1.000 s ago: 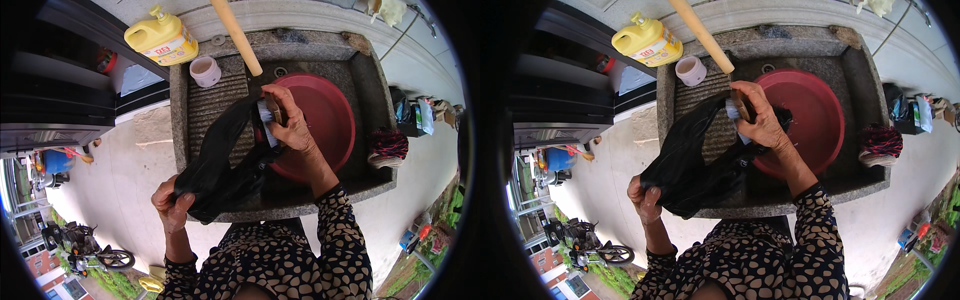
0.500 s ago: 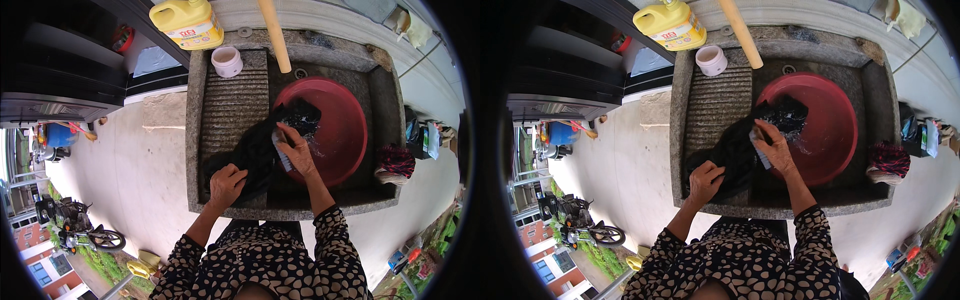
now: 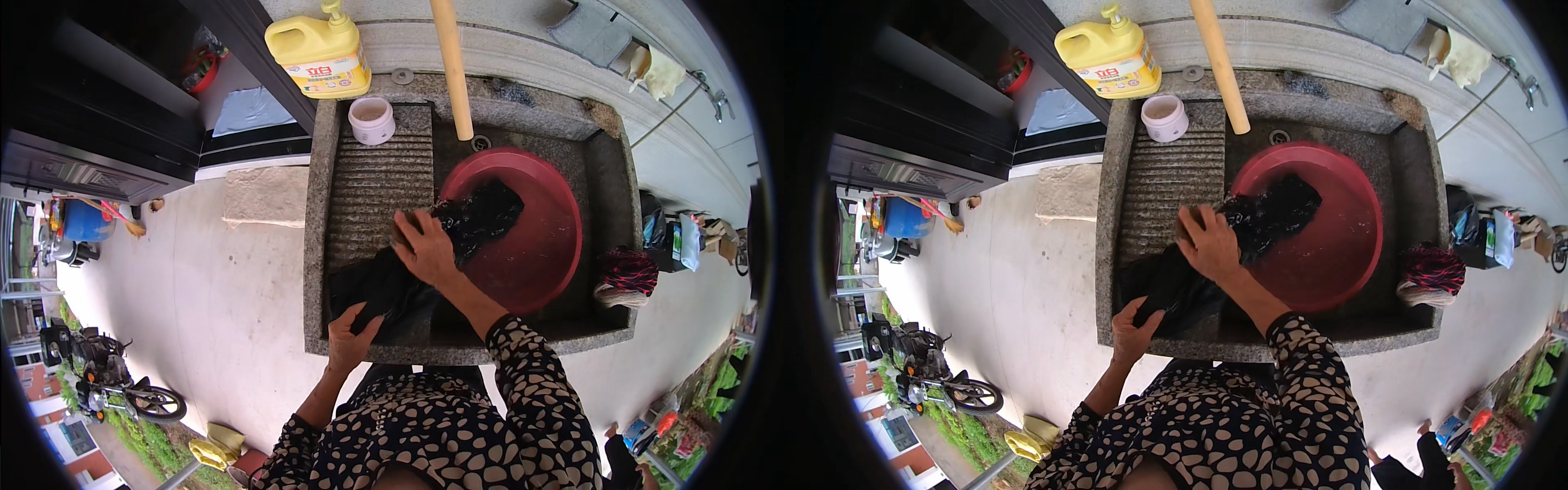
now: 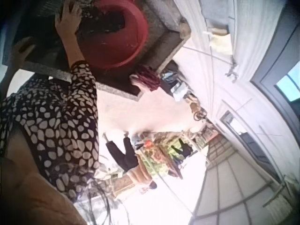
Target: The person washes clothes by hand at an outdoor stone washbasin. They scrub a red and black patterned cloth and a black garment using a brush and soap, repeatedly dipping them into a red basin of water and wringing them out.
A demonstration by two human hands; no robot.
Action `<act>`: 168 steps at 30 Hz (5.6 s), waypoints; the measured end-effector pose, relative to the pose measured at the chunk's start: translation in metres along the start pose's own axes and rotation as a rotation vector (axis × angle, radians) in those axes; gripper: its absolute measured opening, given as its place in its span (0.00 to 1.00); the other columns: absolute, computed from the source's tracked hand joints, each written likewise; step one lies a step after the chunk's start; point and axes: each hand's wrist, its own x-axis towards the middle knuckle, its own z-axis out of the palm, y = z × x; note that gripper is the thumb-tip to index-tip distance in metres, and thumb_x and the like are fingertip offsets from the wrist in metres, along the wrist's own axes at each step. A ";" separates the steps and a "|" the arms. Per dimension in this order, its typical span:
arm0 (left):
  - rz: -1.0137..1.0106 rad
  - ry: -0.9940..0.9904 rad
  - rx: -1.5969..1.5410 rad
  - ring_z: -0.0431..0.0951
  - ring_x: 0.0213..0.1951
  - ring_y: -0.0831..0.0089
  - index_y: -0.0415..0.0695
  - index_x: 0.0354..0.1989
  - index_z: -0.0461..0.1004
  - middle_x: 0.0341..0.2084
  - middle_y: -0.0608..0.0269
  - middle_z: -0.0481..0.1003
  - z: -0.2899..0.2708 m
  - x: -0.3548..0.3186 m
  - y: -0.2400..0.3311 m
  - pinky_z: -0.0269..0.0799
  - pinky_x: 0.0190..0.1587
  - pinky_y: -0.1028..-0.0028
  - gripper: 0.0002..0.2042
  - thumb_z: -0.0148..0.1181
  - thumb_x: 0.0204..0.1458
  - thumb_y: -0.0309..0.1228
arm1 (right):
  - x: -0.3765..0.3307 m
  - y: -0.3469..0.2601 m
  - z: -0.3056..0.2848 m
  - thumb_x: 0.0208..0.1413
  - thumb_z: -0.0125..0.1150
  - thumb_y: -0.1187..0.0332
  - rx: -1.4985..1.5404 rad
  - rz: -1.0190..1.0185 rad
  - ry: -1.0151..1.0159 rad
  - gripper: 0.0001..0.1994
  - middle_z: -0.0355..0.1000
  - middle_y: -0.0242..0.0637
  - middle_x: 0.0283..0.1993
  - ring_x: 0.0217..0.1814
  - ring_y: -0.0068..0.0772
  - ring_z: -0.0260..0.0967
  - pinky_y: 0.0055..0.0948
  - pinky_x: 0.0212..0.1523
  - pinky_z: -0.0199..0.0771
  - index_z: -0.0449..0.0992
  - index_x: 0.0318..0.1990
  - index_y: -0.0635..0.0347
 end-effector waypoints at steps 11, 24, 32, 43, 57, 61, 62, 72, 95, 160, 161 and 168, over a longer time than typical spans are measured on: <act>-0.252 -0.027 -0.309 0.70 0.28 0.86 0.36 0.37 0.78 0.25 0.71 0.76 -0.031 0.001 -0.003 0.67 0.31 0.82 0.09 0.63 0.46 0.23 | -0.066 0.107 -0.035 0.47 0.61 0.59 -0.485 0.570 0.002 0.26 0.60 0.43 0.54 0.49 0.48 0.62 0.47 0.38 0.68 0.67 0.56 0.46; -0.121 -0.100 -0.043 0.70 0.29 0.83 0.37 0.39 0.77 0.24 0.71 0.73 -0.020 0.023 0.019 0.66 0.34 0.82 0.09 0.61 0.48 0.20 | -0.043 0.146 0.031 0.47 0.57 0.65 -0.059 0.606 -0.430 0.15 0.65 0.44 0.45 0.49 0.50 0.67 0.44 0.48 0.71 0.75 0.46 0.45; 0.272 0.177 -0.024 0.67 0.35 0.77 0.40 0.36 0.78 0.32 0.65 0.69 -0.020 0.070 0.063 0.63 0.40 0.79 0.07 0.59 0.48 0.21 | -0.019 0.178 -0.117 0.46 0.57 0.78 0.772 0.687 0.240 0.10 0.67 0.32 0.33 0.33 0.25 0.66 0.23 0.36 0.68 0.76 0.37 0.59; 0.297 -0.390 0.198 0.69 0.27 0.78 0.41 0.36 0.78 0.23 0.65 0.69 0.075 0.097 0.028 0.63 0.31 0.77 0.09 0.62 0.45 0.17 | -0.080 0.220 -0.074 0.45 0.57 0.71 -0.494 0.675 -0.162 0.09 0.69 0.33 0.41 0.48 0.39 0.68 0.43 0.42 0.72 0.76 0.35 0.46; -0.155 -0.107 -0.452 0.74 0.33 0.80 0.36 0.38 0.75 0.33 0.66 0.76 0.031 0.105 0.083 0.69 0.38 0.81 0.07 0.58 0.51 0.23 | -0.047 0.196 -0.164 0.48 0.58 0.72 -0.088 0.307 -0.206 0.09 0.70 0.37 0.44 0.47 0.45 0.69 0.39 0.45 0.72 0.78 0.38 0.54; 0.059 -0.644 0.235 0.74 0.35 0.82 0.36 0.42 0.74 0.34 0.66 0.76 0.040 0.085 0.040 0.69 0.38 0.81 0.09 0.57 0.54 0.27 | -0.064 0.185 -0.115 0.45 0.54 0.76 -0.455 0.526 -1.012 0.15 0.69 0.40 0.48 0.51 0.50 0.66 0.39 0.53 0.69 0.77 0.42 0.55; 0.093 -0.663 0.278 0.74 0.35 0.81 0.36 0.42 0.74 0.34 0.65 0.76 0.040 0.078 0.033 0.69 0.38 0.80 0.10 0.57 0.54 0.27 | -0.062 0.185 -0.114 0.46 0.54 0.74 -0.422 0.577 -1.012 0.14 0.70 0.41 0.46 0.50 0.49 0.67 0.39 0.50 0.70 0.76 0.42 0.56; -0.251 -0.062 -1.075 0.75 0.44 0.70 0.40 0.45 0.70 0.43 0.59 0.74 -0.019 0.105 0.076 0.71 0.49 0.68 0.11 0.48 0.60 0.32 | 0.060 0.022 -0.192 0.48 0.54 0.73 0.601 0.354 -0.228 0.06 0.68 0.37 0.24 0.26 0.31 0.69 0.30 0.27 0.69 0.70 0.34 0.66; 0.299 -0.160 0.691 0.65 0.38 0.51 0.36 0.46 0.65 0.36 0.48 0.65 0.032 0.087 -0.073 0.63 0.41 0.58 0.16 0.53 0.46 0.20 | 0.049 0.009 0.063 0.50 0.59 0.62 -0.238 0.078 -0.163 0.09 0.65 0.32 0.24 0.31 0.35 0.67 0.40 0.33 0.67 0.69 0.25 0.54; 0.502 0.015 0.708 0.66 0.32 0.64 0.46 0.24 0.67 0.27 0.64 0.67 0.063 0.243 -0.075 0.59 0.40 0.62 0.11 0.52 0.57 0.36 | 0.068 0.014 0.055 0.51 0.56 0.56 -0.244 0.571 0.225 0.12 0.65 0.33 0.33 0.38 0.36 0.62 0.39 0.36 0.55 0.72 0.29 0.54; 0.259 -0.131 0.480 0.66 0.32 0.65 0.46 0.24 0.66 0.27 0.64 0.67 0.063 0.223 -0.054 0.59 0.40 0.62 0.11 0.51 0.57 0.36 | 0.043 0.015 0.054 0.52 0.56 0.55 -0.072 0.545 0.272 0.12 0.64 0.32 0.32 0.37 0.35 0.61 0.38 0.36 0.54 0.73 0.31 0.53; 0.593 0.026 0.646 0.60 0.20 0.64 0.44 0.20 0.63 0.16 0.61 0.61 0.076 0.160 -0.060 0.59 0.31 0.63 0.17 0.46 0.60 0.38 | 0.005 -0.001 0.035 0.50 0.54 0.65 -0.024 0.377 0.089 0.09 0.66 0.35 0.19 0.25 0.37 0.66 0.36 0.30 0.57 0.66 0.21 0.54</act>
